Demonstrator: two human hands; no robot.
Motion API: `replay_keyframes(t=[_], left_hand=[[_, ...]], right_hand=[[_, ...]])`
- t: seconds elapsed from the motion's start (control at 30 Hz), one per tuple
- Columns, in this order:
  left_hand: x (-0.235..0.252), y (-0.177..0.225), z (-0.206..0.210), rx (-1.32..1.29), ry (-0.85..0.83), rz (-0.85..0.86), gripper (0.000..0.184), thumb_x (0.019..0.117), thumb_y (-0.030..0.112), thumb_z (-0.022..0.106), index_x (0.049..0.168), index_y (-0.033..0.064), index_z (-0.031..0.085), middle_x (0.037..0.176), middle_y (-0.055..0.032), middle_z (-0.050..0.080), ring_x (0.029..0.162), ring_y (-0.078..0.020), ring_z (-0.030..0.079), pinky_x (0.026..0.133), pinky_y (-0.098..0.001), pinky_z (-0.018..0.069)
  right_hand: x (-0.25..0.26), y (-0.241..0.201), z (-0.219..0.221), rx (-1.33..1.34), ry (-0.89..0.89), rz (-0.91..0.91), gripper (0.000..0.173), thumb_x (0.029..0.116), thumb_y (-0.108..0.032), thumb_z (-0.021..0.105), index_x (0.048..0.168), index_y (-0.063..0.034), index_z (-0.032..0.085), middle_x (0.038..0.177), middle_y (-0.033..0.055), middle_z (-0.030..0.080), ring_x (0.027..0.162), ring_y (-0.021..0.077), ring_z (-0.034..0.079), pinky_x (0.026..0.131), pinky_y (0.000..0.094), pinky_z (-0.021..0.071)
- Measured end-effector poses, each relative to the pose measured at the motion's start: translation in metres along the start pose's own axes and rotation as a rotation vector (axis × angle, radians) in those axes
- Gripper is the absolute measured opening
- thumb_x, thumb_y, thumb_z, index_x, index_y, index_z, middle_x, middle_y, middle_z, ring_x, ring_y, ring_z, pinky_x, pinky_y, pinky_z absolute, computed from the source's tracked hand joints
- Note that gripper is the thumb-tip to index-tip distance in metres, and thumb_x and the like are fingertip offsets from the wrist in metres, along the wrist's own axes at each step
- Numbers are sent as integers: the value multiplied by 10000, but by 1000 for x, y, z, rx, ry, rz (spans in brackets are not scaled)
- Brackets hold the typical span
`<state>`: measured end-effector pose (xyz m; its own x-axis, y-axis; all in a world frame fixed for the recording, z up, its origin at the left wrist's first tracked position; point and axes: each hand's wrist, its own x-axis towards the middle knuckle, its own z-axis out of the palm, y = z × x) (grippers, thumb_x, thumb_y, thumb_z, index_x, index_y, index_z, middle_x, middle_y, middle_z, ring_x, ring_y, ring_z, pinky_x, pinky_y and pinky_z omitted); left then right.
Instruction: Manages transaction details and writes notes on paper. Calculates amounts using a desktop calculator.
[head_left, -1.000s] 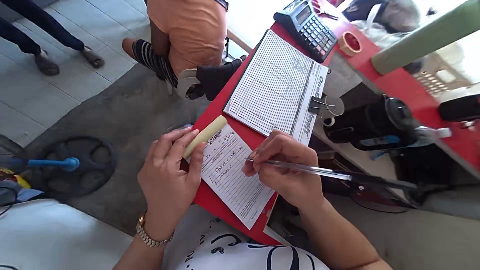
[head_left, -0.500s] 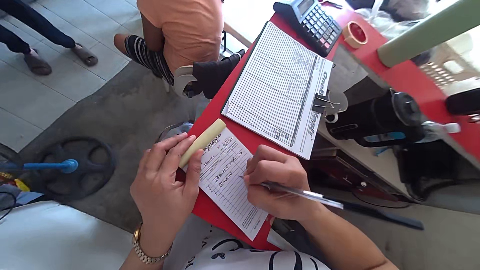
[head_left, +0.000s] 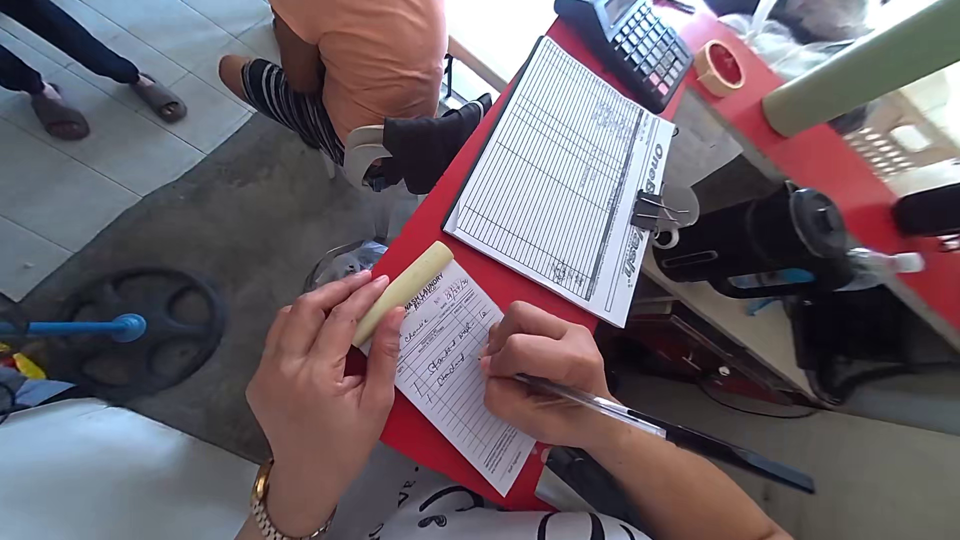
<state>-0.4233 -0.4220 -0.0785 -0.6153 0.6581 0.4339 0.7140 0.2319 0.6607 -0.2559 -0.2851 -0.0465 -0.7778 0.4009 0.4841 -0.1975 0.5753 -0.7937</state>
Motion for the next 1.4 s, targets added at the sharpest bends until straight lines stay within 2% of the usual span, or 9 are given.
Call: replay_keyframes(t=[0.17, 0.33, 0.5, 1.2, 1.4], left_hand=[[0, 1, 0, -6, 8, -1, 343, 1022, 386, 600, 1213, 146, 755, 1267, -82, 692, 1091, -191, 643, 848, -367, 499], [0, 0, 1, -11, 6, 1, 342, 1023, 379, 599, 1218, 144, 752, 1273, -81, 691, 1099, -200, 641, 853, -378, 500], [0, -1, 1, -9, 2, -2, 347, 1024, 385, 591, 1218, 146, 752, 1269, -90, 692, 1100, -208, 647, 854, -387, 507], [-1, -1, 1, -16, 14, -14, 343, 1019, 395, 599, 1190, 150, 767, 1264, -81, 699, 1068, -199, 650, 825, -367, 499], [-1, -2, 1, -19, 10, -15, 350, 1018, 402, 596, 1200, 154, 764, 1263, -84, 698, 1075, -202, 650, 835, -367, 505]], right_hand=[[-2, 0, 0, -24, 72, 32, 77, 838, 37, 645, 779, 2, 610, 751, 54, 549, 730, 59, 572, 673, 159, 502], [-2, -1, -1, -6, 12, 10, 83, 841, 33, 641, 785, -5, 593, 758, 66, 546, 737, 76, 580, 695, 177, 522], [1, -1, -3, 98, 27, 127, 74, 836, 42, 652, 787, 6, 610, 763, 49, 558, 749, 50, 579, 690, 165, 511], [3, -1, -2, 111, 28, 147, 76, 836, 50, 640, 785, 9, 601, 769, 44, 553, 743, 32, 563, 669, 144, 487], [3, -3, 1, -45, -7, 92, 83, 832, 17, 636, 770, -9, 588, 761, 50, 515, 735, 47, 531, 650, 133, 445]])
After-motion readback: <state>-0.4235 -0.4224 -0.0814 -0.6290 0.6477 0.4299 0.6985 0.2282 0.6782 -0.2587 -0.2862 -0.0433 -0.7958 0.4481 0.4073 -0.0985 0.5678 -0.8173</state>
